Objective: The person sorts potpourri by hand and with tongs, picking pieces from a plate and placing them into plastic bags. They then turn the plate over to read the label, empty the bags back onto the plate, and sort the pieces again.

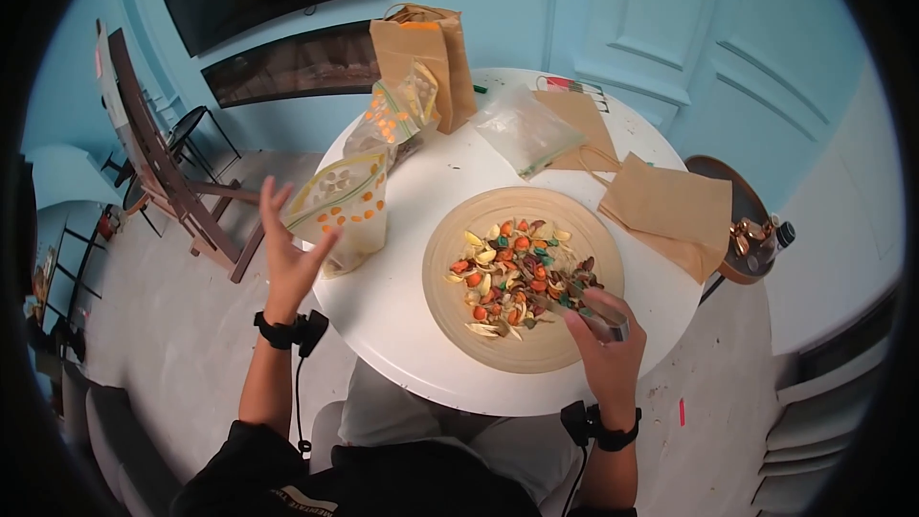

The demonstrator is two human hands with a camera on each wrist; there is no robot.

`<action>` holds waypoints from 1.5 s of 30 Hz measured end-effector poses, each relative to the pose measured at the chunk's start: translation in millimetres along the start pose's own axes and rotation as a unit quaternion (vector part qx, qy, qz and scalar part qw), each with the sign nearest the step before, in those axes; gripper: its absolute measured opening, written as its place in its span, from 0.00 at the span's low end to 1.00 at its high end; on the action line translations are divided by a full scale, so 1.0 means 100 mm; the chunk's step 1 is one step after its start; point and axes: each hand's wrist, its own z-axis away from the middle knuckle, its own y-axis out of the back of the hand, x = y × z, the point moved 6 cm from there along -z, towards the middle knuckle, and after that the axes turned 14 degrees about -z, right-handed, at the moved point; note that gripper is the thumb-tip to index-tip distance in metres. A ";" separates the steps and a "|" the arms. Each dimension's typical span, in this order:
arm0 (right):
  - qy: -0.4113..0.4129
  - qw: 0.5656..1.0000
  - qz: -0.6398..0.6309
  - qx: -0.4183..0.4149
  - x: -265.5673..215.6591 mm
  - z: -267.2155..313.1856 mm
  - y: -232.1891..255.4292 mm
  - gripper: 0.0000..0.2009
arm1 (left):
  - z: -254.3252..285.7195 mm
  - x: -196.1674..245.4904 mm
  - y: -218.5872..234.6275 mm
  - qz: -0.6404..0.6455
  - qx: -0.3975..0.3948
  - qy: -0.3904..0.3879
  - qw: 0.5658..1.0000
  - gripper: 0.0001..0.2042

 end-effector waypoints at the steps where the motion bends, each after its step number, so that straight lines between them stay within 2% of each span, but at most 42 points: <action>1: 0.002 1.000 -0.001 -0.002 0.00 0.00 -0.01 0.18 | 0.10 -0.23 -0.12 -0.028 -0.065 -0.001 0.998 0.27; 2: 0.005 1.000 -0.003 -0.004 -0.01 0.01 -0.01 0.18 | 0.15 -0.30 -0.19 -0.055 -0.130 -0.002 0.990 0.25; 5: 0.011 1.000 -0.002 -0.005 -0.01 0.03 -0.02 0.17 | 0.17 -0.41 -0.25 -0.005 -0.232 0.176 0.957 0.16; 8: -0.001 1.000 -0.003 -0.007 -0.03 0.04 -0.01 0.17 | -0.15 -0.88 -0.12 0.098 -0.113 0.201 0.968 0.11; 10: -0.009 1.000 0.001 -0.008 -0.04 0.06 0.00 0.17 | -0.44 -1.07 0.00 0.170 -0.071 0.271 0.945 0.11; 13: -0.007 1.000 0.010 -0.008 -0.04 0.08 0.02 0.16 | -0.82 -1.25 0.13 0.196 0.011 0.274 0.942 0.10; 17: -0.008 1.000 0.006 -0.006 -0.04 0.10 0.04 0.16 | -1.01 -1.41 0.07 0.109 0.154 0.232 0.954 0.12; 20: -0.007 1.000 0.002 -0.006 -0.05 0.09 0.01 0.16 | -1.02 -1.36 -0.30 0.085 0.163 0.152 0.971 0.14; 24: 0.005 1.000 0.016 -0.014 -0.07 0.09 0.00 0.16 | -0.81 -1.37 -1.06 -0.051 -0.008 0.164 0.985 0.20; 27: 0.050 0.998 0.015 -0.020 -0.10 0.12 0.03 0.16 | -0.71 -1.02 -1.17 -0.077 -0.083 0.158 0.981 0.25; 30: 0.078 0.996 -0.004 0.033 -0.08 0.15 0.19 0.18 | -0.71 -1.21 -1.29 -0.048 -0.035 0.110 0.992 0.30; 31: 0.079 0.995 -0.018 0.055 -0.05 0.14 0.26 0.18 | -0.70 -1.00 -1.20 -0.063 -0.054 0.127 0.988 0.34; 32: 0.080 0.993 -0.034 0.076 -0.01 0.11 0.34 0.18 | -0.71 -0.96 -1.17 -0.078 -0.056 0.110 0.989 0.35; 34: 0.080 0.988 -0.071 0.114 0.02 0.08 0.41 0.18 | -0.75 -0.96 -1.09 -0.108 -0.057 0.074 0.990 0.36; 37: 0.051 0.973 -0.155 0.163 0.10 0.00 0.47 0.19 | -0.70 -1.05 -0.99 -0.138 -0.051 0.085 0.985 0.38; 39: 0.035 0.964 -0.211 0.160 0.23 -0.02 0.53 0.19 | -0.65 -1.10 -0.92 -0.146 -0.059 0.091 0.983 0.38; 43: 0.012 0.947 -0.286 0.143 0.47 -0.06 0.62 0.19 | -0.62 -0.89 -0.74 -0.178 -0.038 0.071 0.981 0.35; 45: 0.017 0.943 -0.301 0.139 0.58 -0.06 0.67 0.18 | -0.69 -0.64 -0.82 -0.117 -0.079 0.041 0.989 0.33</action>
